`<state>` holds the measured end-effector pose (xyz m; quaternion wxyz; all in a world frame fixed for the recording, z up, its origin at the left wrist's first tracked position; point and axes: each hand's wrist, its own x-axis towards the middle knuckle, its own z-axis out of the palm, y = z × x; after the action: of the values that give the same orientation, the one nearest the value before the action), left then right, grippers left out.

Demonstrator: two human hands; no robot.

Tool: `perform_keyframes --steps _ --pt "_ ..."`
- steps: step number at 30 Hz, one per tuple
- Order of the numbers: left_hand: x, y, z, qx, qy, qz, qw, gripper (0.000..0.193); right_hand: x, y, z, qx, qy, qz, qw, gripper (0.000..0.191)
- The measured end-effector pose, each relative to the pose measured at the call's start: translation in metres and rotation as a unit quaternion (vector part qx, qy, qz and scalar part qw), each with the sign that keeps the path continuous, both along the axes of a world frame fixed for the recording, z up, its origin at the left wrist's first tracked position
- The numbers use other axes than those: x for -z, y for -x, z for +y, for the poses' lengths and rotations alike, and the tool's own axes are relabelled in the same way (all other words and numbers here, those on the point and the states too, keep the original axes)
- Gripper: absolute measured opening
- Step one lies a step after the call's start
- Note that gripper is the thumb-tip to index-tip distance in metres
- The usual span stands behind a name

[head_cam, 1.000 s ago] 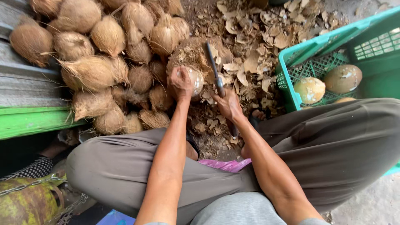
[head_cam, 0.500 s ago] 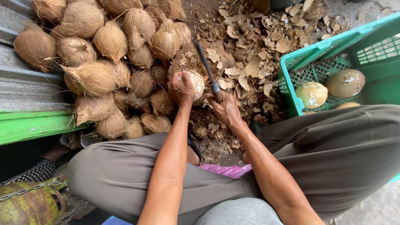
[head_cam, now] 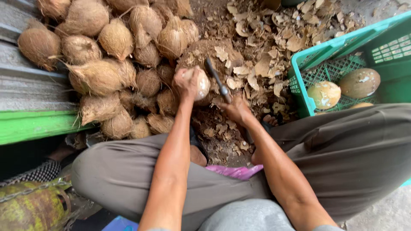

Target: The person sits on the ground beside a large pile of husked and unhusked coconuts and uses a heavy cleaver to chop the fibrous husk off coconuts one at a time, striking the husk repeatedly and rotating the coconut between strikes. Finished coconuts are set aside near a green plastic crate while husk debris accumulates on the ground.

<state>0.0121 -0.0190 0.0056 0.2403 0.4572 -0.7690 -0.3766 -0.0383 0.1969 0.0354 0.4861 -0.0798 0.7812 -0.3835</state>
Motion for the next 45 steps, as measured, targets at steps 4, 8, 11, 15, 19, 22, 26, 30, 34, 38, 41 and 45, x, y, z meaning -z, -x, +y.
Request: perform_keyframes --steps 4,8,11,15,19,22,26,30,34,38,41,45 --pt "0.006 0.012 -0.002 -0.086 -0.155 0.17 0.969 0.04 -0.015 0.005 0.003 0.005 0.075 0.11 0.991 0.033" --pt "0.016 0.023 0.016 -0.157 -0.186 0.163 0.956 0.053 -0.015 -0.007 0.002 0.03 0.126 0.182 0.975 0.039" --pt "0.021 0.024 0.027 -0.147 -0.133 0.11 0.974 0.06 -0.015 -0.017 0.0 -0.007 0.094 0.191 0.977 0.042" --pt "0.012 0.025 0.035 -0.165 0.067 0.167 0.97 0.052 -0.019 -0.024 0.002 -0.009 0.071 0.143 0.987 0.03" --pt "-0.001 0.026 0.041 -0.193 -0.085 0.071 0.975 0.05 -0.012 -0.025 0.005 -0.003 0.117 0.259 0.959 0.035" --pt "-0.002 0.023 0.046 -0.169 -0.039 0.109 0.979 0.044 0.001 -0.021 0.007 -0.022 0.063 0.25 0.966 0.039" --pt "0.009 0.017 0.04 -0.124 0.035 -0.004 0.992 0.048 0.013 -0.004 0.009 -0.057 0.044 0.157 0.985 0.021" --pt "0.019 0.014 0.021 -0.065 0.113 0.094 0.987 0.048 0.009 0.016 0.017 -0.093 0.043 0.037 0.994 0.024" --pt "0.014 0.008 0.008 -0.072 -0.017 0.011 0.997 0.048 0.005 0.023 0.028 -0.004 0.02 -0.061 0.998 0.035" --pt "0.003 0.003 0.005 0.111 -0.005 0.134 0.985 0.044 0.0 0.008 0.029 0.038 0.134 -0.15 0.979 0.025" --pt "-0.001 0.007 0.011 0.0 0.019 -0.121 0.992 0.038 -0.013 -0.009 0.022 0.067 0.129 -0.113 0.983 0.028" --pt "0.003 0.012 0.021 -0.062 -0.072 0.006 0.995 0.042 -0.034 -0.012 0.014 0.093 0.178 -0.033 0.979 0.031"
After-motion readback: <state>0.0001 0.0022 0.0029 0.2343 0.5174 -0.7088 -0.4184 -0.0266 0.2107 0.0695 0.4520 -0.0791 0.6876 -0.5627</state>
